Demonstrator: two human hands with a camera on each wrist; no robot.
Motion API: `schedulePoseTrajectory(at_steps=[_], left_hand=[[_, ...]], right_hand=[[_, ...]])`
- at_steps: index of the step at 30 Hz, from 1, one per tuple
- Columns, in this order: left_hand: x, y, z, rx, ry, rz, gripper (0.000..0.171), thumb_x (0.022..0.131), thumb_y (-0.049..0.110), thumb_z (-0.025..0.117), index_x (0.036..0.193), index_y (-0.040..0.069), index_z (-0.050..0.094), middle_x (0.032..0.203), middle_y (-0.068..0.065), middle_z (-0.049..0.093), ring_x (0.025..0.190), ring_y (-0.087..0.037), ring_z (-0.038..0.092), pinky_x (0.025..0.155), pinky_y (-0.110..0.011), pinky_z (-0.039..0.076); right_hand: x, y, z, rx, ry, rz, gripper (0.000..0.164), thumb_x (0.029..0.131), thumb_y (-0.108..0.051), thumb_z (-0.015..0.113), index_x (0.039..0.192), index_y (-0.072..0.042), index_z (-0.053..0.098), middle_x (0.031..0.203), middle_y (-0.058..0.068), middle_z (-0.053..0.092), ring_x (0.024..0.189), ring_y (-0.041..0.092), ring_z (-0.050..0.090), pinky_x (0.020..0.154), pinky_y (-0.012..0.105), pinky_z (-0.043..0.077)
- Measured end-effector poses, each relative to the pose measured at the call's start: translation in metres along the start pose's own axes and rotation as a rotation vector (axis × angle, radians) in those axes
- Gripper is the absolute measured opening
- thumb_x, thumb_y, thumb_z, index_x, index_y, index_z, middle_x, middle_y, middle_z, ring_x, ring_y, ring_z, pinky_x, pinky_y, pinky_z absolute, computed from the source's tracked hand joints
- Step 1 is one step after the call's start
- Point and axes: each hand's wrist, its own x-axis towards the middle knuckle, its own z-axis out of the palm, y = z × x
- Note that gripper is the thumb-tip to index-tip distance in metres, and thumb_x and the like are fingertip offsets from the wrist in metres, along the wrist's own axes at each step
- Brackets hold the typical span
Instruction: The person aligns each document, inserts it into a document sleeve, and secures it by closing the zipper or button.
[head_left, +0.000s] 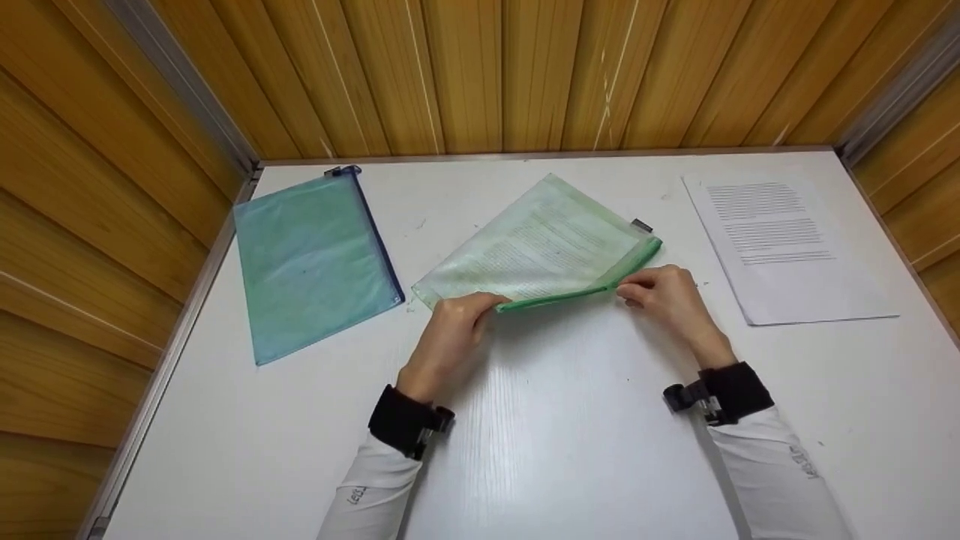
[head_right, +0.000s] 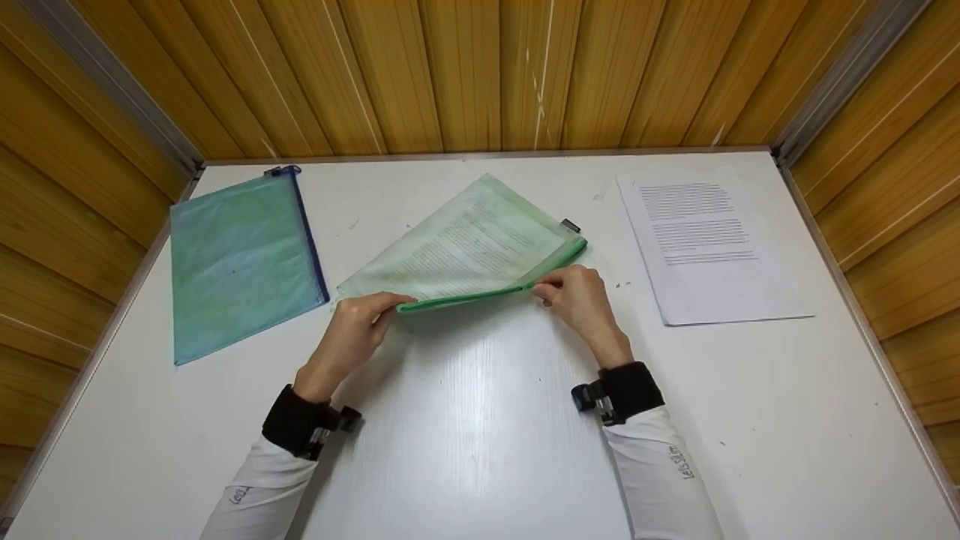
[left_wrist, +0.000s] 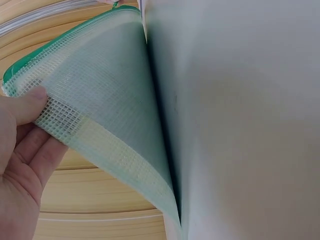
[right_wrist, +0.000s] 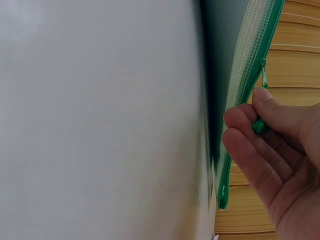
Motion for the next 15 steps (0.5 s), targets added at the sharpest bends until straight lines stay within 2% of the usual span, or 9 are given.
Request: schedulePoseTrajectory(at_steps=[4,10,15], left_hand=[[-0.002,-0.003,-0.003,-0.005,0.006,-0.014,0.026,0.093,-0.006,0.059,0.109,0.009,0.075,0.105,-0.004,0.077,0.101,-0.013,0.073,0.084,-0.025,0.059],[-0.006,-0.009,-0.008,-0.052,0.012,-0.026,0.024,0.098,-0.001,0.055,0.108,0.009,0.074,0.107,-0.002,0.076,0.103,-0.011,0.071,0.087,-0.025,0.058],[-0.01,-0.013,-0.013,-0.039,0.016,-0.041,0.022,0.098,-0.001,0.055,0.107,0.008,0.074,0.106,-0.004,0.076,0.105,-0.013,0.072,0.089,-0.027,0.058]], right_hand=[[0.0,0.003,-0.005,-0.026,0.008,0.01,0.017,0.088,-0.012,0.074,0.097,0.002,0.077,0.088,0.02,0.076,0.069,0.006,0.069,0.06,0.012,0.051],[-0.002,0.011,-0.013,-0.05,0.032,0.03,0.017,0.088,-0.013,0.075,0.095,0.002,0.078,0.088,0.019,0.076,0.069,0.008,0.069,0.059,0.011,0.049],[-0.005,0.017,-0.019,-0.095,0.045,0.043,0.017,0.087,-0.015,0.076,0.095,0.0,0.078,0.089,0.018,0.077,0.07,0.005,0.064,0.061,0.011,0.048]])
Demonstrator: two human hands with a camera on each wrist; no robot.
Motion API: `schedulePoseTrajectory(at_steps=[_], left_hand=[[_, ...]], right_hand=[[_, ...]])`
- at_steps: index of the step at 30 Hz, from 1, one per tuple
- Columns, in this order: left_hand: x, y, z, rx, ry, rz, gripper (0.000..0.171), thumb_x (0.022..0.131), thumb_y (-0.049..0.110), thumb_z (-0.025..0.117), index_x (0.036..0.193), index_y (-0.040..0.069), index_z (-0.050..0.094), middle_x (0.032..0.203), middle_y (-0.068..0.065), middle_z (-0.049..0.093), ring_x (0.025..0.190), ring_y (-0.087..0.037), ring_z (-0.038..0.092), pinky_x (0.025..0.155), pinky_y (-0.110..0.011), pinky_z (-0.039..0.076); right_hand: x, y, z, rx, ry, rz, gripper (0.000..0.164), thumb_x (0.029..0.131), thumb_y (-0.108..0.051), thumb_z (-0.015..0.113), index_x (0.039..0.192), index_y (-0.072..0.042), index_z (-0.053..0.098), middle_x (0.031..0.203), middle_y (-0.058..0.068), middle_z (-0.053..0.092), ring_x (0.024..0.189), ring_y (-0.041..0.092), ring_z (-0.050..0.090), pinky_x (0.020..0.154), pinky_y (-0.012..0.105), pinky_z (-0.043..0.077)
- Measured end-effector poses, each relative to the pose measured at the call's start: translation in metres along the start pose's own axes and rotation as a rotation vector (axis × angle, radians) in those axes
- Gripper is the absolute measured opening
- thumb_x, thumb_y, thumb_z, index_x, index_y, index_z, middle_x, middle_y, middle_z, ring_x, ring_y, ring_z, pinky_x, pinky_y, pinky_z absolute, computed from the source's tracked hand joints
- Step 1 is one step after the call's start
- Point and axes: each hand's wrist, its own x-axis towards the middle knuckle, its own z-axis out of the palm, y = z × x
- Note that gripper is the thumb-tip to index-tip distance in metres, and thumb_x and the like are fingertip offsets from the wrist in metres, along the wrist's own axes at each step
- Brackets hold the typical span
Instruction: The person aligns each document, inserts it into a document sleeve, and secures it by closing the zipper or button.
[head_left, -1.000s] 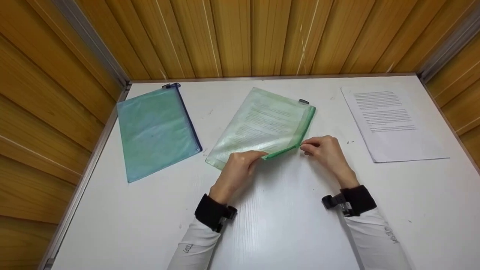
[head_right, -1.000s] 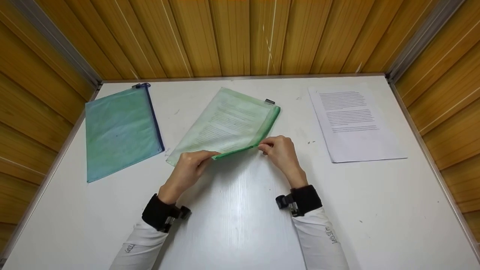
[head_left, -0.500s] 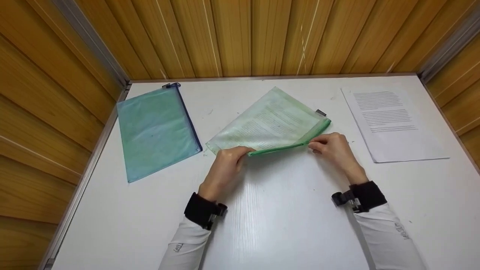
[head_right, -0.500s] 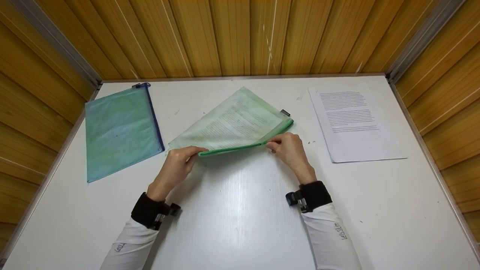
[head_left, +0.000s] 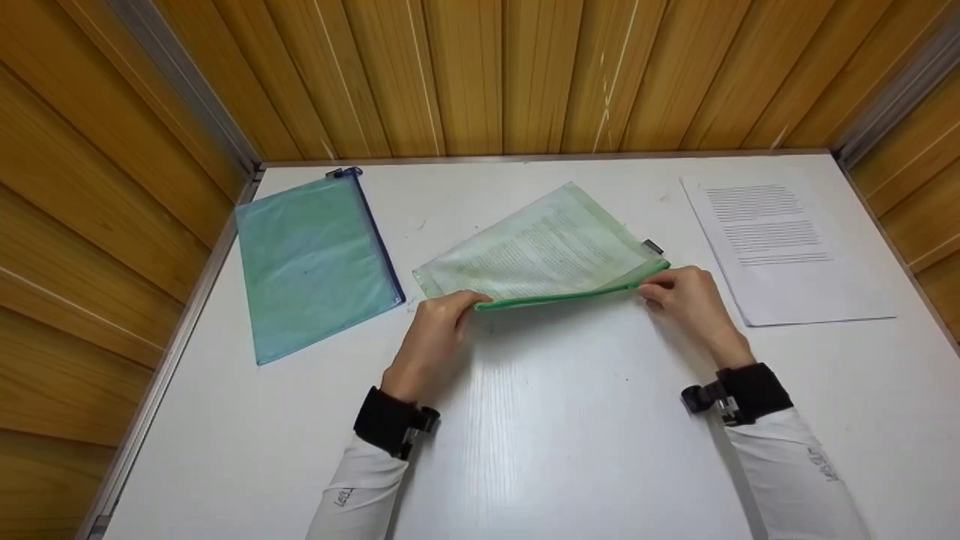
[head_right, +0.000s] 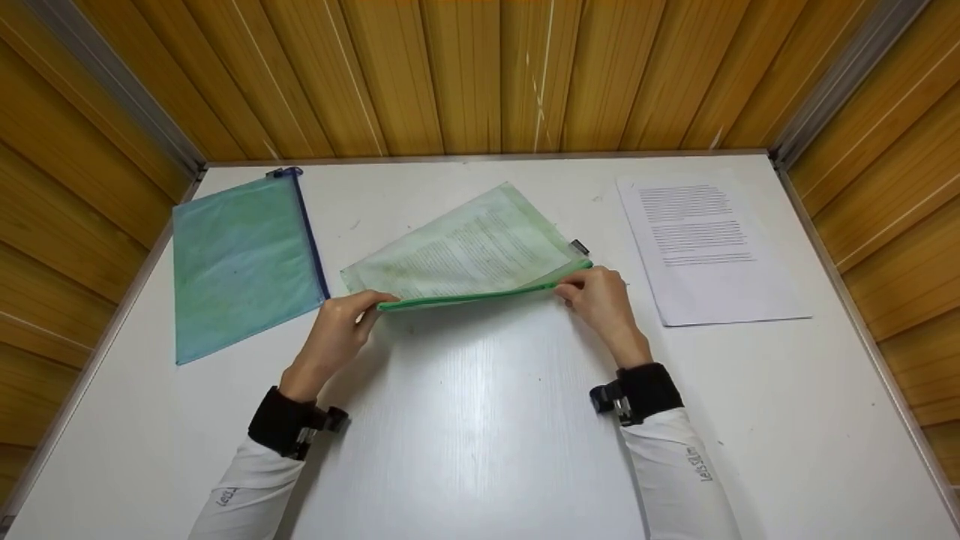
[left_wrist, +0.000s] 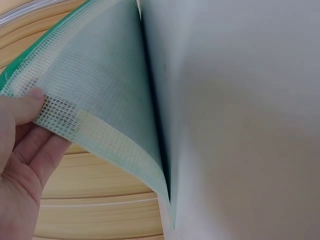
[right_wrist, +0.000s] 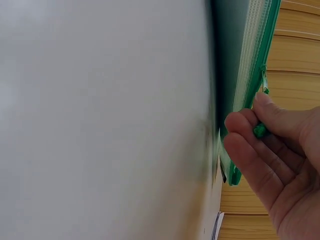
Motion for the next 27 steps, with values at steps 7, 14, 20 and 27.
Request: schedulePoseTrajectory(at_steps=[7,14,20,27], left_hand=[[-0.003,-0.007,-0.004,-0.01,-0.012,-0.065,0.026,0.096,-0.006,0.055,0.108,0.008,0.073,0.108,-0.005,0.076,0.107,-0.014,0.071,0.09,-0.027,0.057],[-0.008,-0.015,-0.009,-0.041,-0.012,-0.11,0.03,0.097,-0.006,0.052,0.11,0.01,0.073,0.11,-0.003,0.076,0.108,-0.013,0.07,0.091,-0.028,0.057],[-0.012,-0.02,-0.011,-0.048,0.016,-0.124,0.03,0.097,-0.005,0.052,0.109,0.013,0.073,0.108,0.0,0.076,0.106,-0.008,0.07,0.089,-0.026,0.057],[-0.014,-0.022,-0.013,-0.052,0.01,-0.15,0.027,0.1,0.002,0.053,0.109,0.019,0.073,0.108,0.005,0.075,0.106,-0.004,0.069,0.089,-0.024,0.057]], right_hand=[[-0.001,0.01,-0.011,-0.023,0.005,-0.011,0.016,0.087,-0.014,0.075,0.095,0.0,0.078,0.089,0.018,0.076,0.07,0.003,0.061,0.06,0.01,0.046],[-0.004,0.023,-0.019,-0.054,0.013,0.013,0.016,0.088,-0.014,0.074,0.095,0.0,0.078,0.088,0.015,0.076,0.07,-0.001,0.056,0.06,0.01,0.044],[-0.005,0.031,-0.028,-0.046,-0.005,0.064,0.02,0.09,-0.017,0.073,0.099,0.0,0.078,0.091,0.017,0.077,0.069,-0.002,0.059,0.059,0.012,0.048],[-0.006,0.038,-0.035,-0.021,-0.017,0.093,0.022,0.09,-0.016,0.073,0.101,0.002,0.076,0.092,0.02,0.076,0.067,-0.002,0.063,0.059,0.013,0.051]])
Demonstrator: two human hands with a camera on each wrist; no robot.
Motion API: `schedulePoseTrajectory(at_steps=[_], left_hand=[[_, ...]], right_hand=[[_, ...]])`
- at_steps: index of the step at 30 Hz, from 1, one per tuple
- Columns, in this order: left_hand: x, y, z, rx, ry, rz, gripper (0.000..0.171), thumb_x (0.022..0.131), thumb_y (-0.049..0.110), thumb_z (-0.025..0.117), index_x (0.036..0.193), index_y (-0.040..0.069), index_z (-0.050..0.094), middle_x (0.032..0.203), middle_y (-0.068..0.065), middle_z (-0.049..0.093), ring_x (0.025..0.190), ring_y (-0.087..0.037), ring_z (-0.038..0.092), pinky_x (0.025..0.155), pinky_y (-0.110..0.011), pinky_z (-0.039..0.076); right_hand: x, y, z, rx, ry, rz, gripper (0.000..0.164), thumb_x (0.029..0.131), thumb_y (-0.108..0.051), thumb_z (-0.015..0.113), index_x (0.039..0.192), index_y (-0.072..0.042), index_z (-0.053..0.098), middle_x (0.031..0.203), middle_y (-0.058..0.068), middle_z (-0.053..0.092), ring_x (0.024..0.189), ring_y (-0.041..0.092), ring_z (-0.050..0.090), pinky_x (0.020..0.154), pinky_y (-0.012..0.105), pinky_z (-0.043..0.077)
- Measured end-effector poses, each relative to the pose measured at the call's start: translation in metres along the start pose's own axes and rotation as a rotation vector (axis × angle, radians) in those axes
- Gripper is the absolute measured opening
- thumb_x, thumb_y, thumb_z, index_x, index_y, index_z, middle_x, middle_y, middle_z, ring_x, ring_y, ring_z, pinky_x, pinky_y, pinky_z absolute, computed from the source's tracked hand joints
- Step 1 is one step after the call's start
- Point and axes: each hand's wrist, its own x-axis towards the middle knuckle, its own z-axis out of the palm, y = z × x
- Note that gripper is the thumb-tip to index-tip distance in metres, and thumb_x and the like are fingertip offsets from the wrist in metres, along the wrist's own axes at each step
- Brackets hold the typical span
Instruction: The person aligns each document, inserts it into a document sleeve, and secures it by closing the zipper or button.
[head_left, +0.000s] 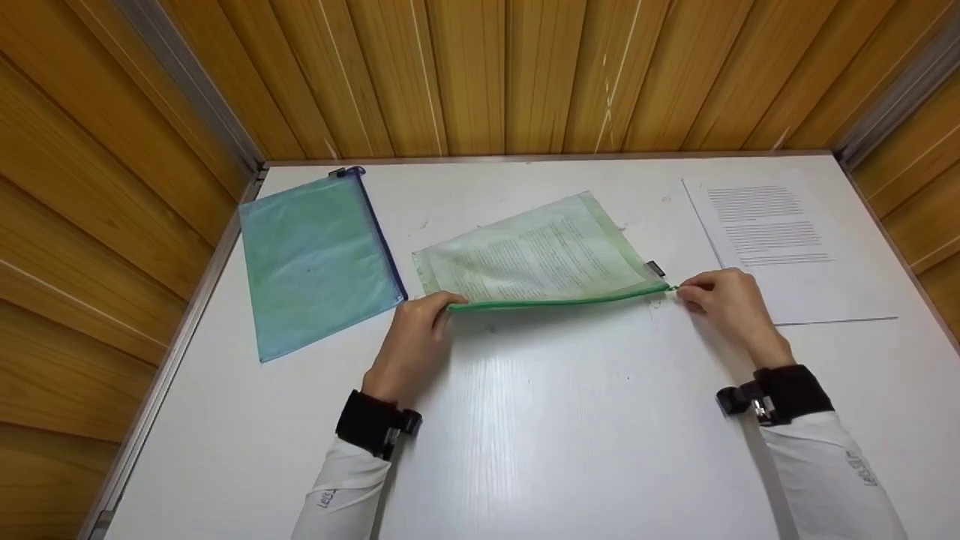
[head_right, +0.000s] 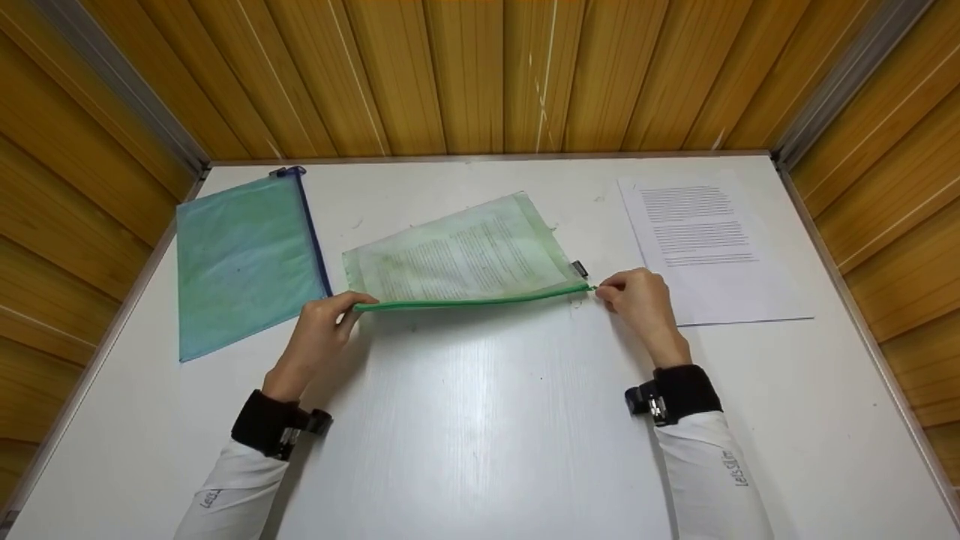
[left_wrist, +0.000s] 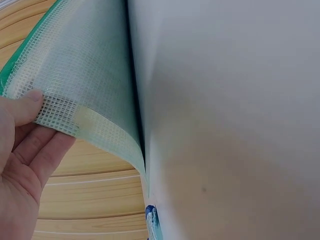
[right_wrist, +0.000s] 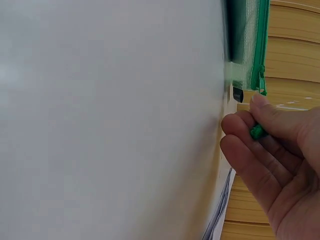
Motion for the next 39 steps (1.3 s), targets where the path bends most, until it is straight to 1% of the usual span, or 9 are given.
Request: schedulePoseTrajectory(at_steps=[11,14,19,21,25,28,30,35,39], left_hand=[[0.001,0.0,0.0,0.024,0.011,0.009,0.025,0.099,0.002,0.054,0.108,0.016,0.073,0.107,0.003,0.076,0.105,-0.005,0.069,0.087,-0.024,0.057],[0.003,0.004,0.001,0.039,0.027,0.02,0.025,0.099,0.0,0.054,0.107,0.014,0.073,0.107,0.001,0.076,0.104,-0.008,0.07,0.087,-0.026,0.058],[0.005,0.009,0.003,0.073,0.057,0.015,0.026,0.097,-0.003,0.055,0.109,0.011,0.073,0.108,-0.003,0.076,0.105,-0.011,0.071,0.086,-0.027,0.058],[0.005,0.011,0.005,0.087,0.071,0.013,0.027,0.096,-0.005,0.055,0.109,0.01,0.073,0.108,-0.003,0.076,0.105,-0.011,0.071,0.086,-0.028,0.058],[0.007,0.014,0.009,0.123,0.1,0.042,0.028,0.094,-0.007,0.055,0.109,0.009,0.073,0.107,-0.005,0.076,0.099,-0.011,0.071,0.081,-0.028,0.059],[0.009,0.017,0.011,0.151,0.116,0.067,0.027,0.093,-0.008,0.057,0.109,0.007,0.073,0.106,-0.006,0.077,0.093,-0.011,0.072,0.076,-0.027,0.059],[0.01,0.02,0.012,0.155,0.116,0.074,0.027,0.093,-0.007,0.058,0.109,0.007,0.073,0.105,-0.006,0.077,0.092,-0.011,0.072,0.075,-0.027,0.059],[0.012,0.028,0.016,0.175,0.101,0.113,0.024,0.092,-0.006,0.06,0.107,0.007,0.074,0.105,-0.006,0.077,0.099,-0.016,0.073,0.08,-0.029,0.06],[0.013,0.033,0.021,0.188,0.078,0.157,0.024,0.091,-0.006,0.062,0.107,0.007,0.074,0.105,-0.006,0.077,0.102,-0.017,0.073,0.083,-0.028,0.06]], right_hand=[[0.0,0.002,-0.001,0.039,0.002,0.053,0.025,0.093,-0.019,0.07,0.106,0.002,0.075,0.096,0.021,0.076,0.069,0.001,0.066,0.06,0.015,0.053],[-0.003,0.001,0.0,-0.009,0.017,0.039,0.027,0.093,-0.022,0.069,0.108,0.0,0.075,0.099,0.02,0.076,0.079,0.01,0.068,0.064,0.015,0.049],[-0.013,-0.01,0.002,-0.065,0.034,0.01,0.039,0.096,-0.03,0.064,0.118,0.002,0.07,0.115,0.024,0.071,0.107,0.039,0.067,0.084,0.036,0.052],[-0.018,-0.016,0.004,-0.048,0.07,0.0,0.042,0.098,-0.031,0.061,0.12,0.004,0.069,0.116,0.026,0.07,0.111,0.043,0.065,0.089,0.048,0.052],[-0.025,-0.028,0.013,0.001,0.149,-0.006,0.045,0.099,-0.038,0.057,0.112,0.002,0.073,0.102,0.023,0.075,0.088,0.027,0.071,0.077,0.032,0.053],[-0.029,-0.036,0.024,0.116,0.115,0.027,0.054,0.1,-0.046,0.054,0.106,0.003,0.075,0.094,0.02,0.076,0.074,0.004,0.067,0.066,0.015,0.05],[-0.031,-0.042,0.032,0.237,0.054,0.071,0.06,0.1,-0.05,0.052,0.108,0.006,0.073,0.093,0.018,0.077,0.072,-0.001,0.068,0.067,0.014,0.054],[-0.035,-0.054,0.048,0.609,-0.158,0.21,0.078,0.1,-0.058,0.042,0.135,0.011,0.053,0.107,0.009,0.076,0.086,0.005,0.074,0.08,0.023,0.059],[-0.037,-0.061,0.058,0.94,-0.319,0.287,0.087,0.1,-0.06,0.036,0.153,0.009,0.022,0.143,0.027,0.053,0.11,0.016,0.07,0.093,0.027,0.056]])
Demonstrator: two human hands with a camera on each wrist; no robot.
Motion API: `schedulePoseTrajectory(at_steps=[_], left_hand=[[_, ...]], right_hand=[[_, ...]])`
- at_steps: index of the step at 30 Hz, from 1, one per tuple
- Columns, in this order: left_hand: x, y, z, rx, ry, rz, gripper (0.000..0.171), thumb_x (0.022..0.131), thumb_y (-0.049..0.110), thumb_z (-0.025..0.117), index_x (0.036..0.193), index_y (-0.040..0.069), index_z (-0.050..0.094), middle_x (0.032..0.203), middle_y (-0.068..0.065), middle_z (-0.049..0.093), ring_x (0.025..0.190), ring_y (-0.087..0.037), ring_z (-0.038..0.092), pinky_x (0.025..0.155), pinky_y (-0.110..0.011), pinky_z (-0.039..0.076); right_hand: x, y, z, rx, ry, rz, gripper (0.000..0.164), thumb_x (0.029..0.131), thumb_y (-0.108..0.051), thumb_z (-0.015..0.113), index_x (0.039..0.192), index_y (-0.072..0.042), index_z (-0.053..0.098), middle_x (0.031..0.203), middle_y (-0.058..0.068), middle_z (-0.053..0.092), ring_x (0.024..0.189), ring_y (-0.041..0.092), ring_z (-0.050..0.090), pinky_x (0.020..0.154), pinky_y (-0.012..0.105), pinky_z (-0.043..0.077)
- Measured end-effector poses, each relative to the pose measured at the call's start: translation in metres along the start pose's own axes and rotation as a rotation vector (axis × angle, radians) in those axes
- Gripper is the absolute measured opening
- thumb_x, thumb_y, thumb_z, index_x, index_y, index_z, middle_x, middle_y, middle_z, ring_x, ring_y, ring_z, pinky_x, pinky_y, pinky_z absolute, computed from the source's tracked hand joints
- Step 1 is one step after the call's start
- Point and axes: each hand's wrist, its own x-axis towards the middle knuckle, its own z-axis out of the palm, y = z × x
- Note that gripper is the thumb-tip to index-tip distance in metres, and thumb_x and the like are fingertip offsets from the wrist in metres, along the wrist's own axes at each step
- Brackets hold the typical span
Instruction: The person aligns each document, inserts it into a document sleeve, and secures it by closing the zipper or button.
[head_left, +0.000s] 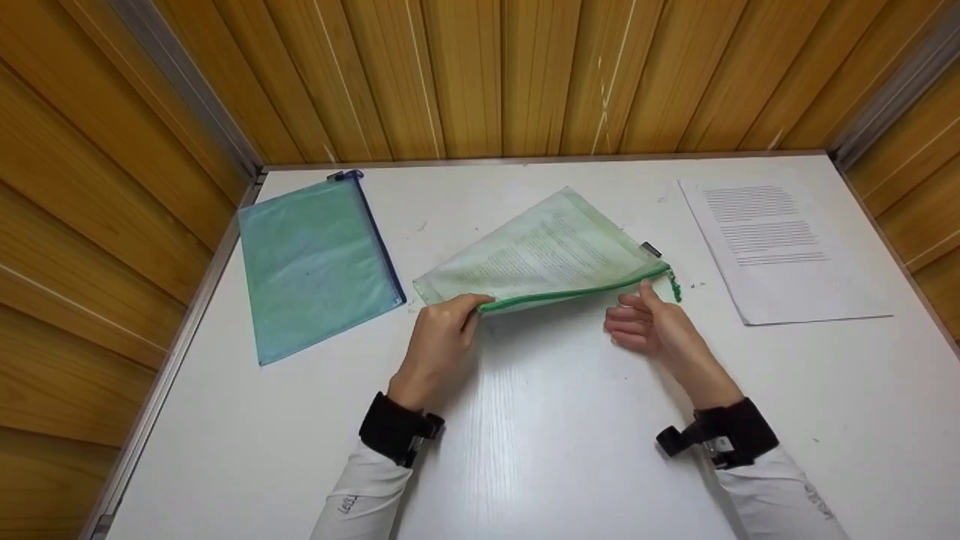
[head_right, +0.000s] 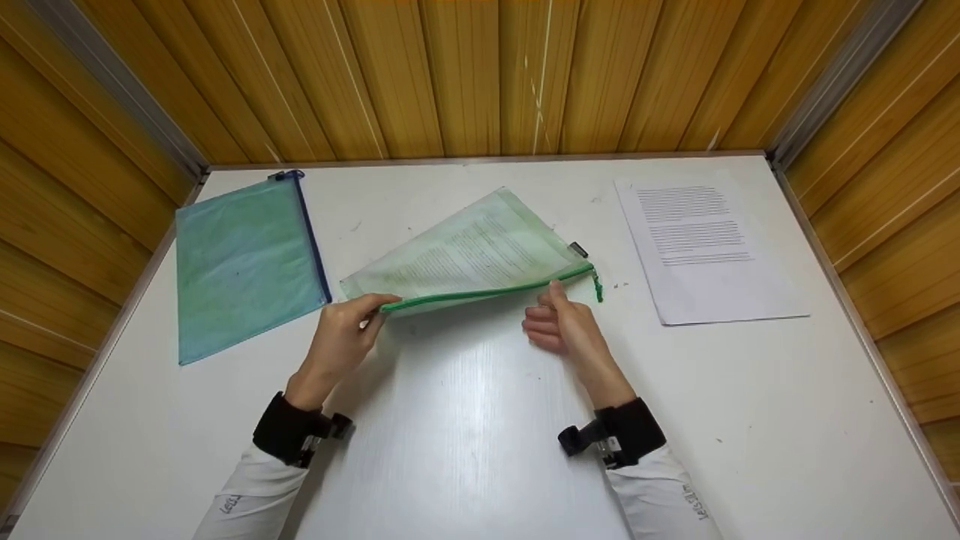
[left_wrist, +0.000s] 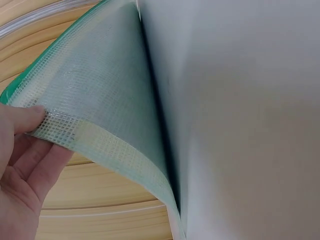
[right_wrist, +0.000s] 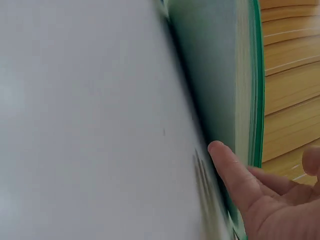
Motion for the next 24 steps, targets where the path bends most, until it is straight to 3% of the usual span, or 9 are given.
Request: schedulePoseTrajectory(at_steps=[4,7,9,13,16,20,24], left_hand=[[-0.001,0.005,0.004,0.0,-0.021,0.062,0.024,0.09,-0.005,0.064,0.107,0.008,0.075,0.102,-0.004,0.077,0.096,-0.014,0.074,0.079,-0.025,0.06],[-0.001,0.01,0.007,0.004,-0.026,0.122,0.025,0.089,-0.006,0.065,0.105,0.009,0.076,0.099,-0.003,0.078,0.093,-0.013,0.075,0.077,-0.024,0.06],[0.0,0.012,0.01,0.002,-0.034,0.164,0.025,0.088,-0.005,0.066,0.105,0.01,0.077,0.098,-0.002,0.078,0.092,-0.012,0.075,0.076,-0.024,0.059],[0.001,0.016,0.016,-0.009,-0.079,0.223,0.023,0.088,-0.002,0.067,0.104,0.012,0.078,0.093,0.001,0.078,0.085,-0.01,0.074,0.073,-0.023,0.058],[0.001,0.019,0.019,-0.027,-0.132,0.242,0.023,0.089,0.0,0.067,0.105,0.013,0.078,0.09,0.002,0.078,0.083,-0.009,0.073,0.072,-0.023,0.057],[0.001,0.023,0.024,-0.024,-0.211,0.256,0.023,0.09,0.004,0.068,0.108,0.014,0.078,0.093,0.002,0.078,0.086,-0.009,0.073,0.074,-0.022,0.057],[0.0,0.026,0.03,0.009,-0.282,0.274,0.025,0.09,0.004,0.068,0.111,0.016,0.077,0.095,0.003,0.077,0.089,-0.008,0.073,0.078,-0.02,0.057]], right_hand=[[0.002,0.004,0.014,0.287,-0.113,0.07,0.089,0.103,-0.056,0.031,0.156,0.003,-0.008,0.162,0.03,0.013,0.144,0.034,0.041,0.11,0.033,0.044],[0.006,0.005,0.026,0.472,-0.147,0.108,0.085,0.105,-0.052,0.03,0.156,-0.002,-0.016,0.165,0.026,-0.001,0.153,0.035,0.016,0.12,0.038,0.029],[0.009,0.005,0.034,0.575,-0.145,0.128,0.08,0.105,-0.05,0.031,0.158,-0.008,-0.013,0.166,0.023,-0.004,0.155,0.033,0.01,0.123,0.039,0.021],[0.017,0.002,0.047,0.733,-0.093,0.139,0.066,0.106,-0.043,0.035,0.16,-0.023,0.002,0.167,0.012,0.005,0.156,0.023,0.014,0.126,0.037,0.02],[0.023,-0.001,0.054,0.811,-0.032,0.123,0.058,0.107,-0.033,0.036,0.159,-0.028,0.01,0.165,0.0,0.016,0.153,0.014,0.02,0.126,0.033,0.021],[0.033,-0.005,0.06,0.855,0.076,0.111,0.053,0.107,-0.017,0.036,0.156,-0.024,0.016,0.156,-0.009,0.029,0.148,0.005,0.024,0.122,0.023,0.021],[0.041,-0.008,0.064,0.814,0.211,0.124,0.048,0.105,-0.004,0.036,0.149,-0.016,0.022,0.133,-0.009,0.039,0.141,0.004,0.027,0.119,0.019,0.025]])
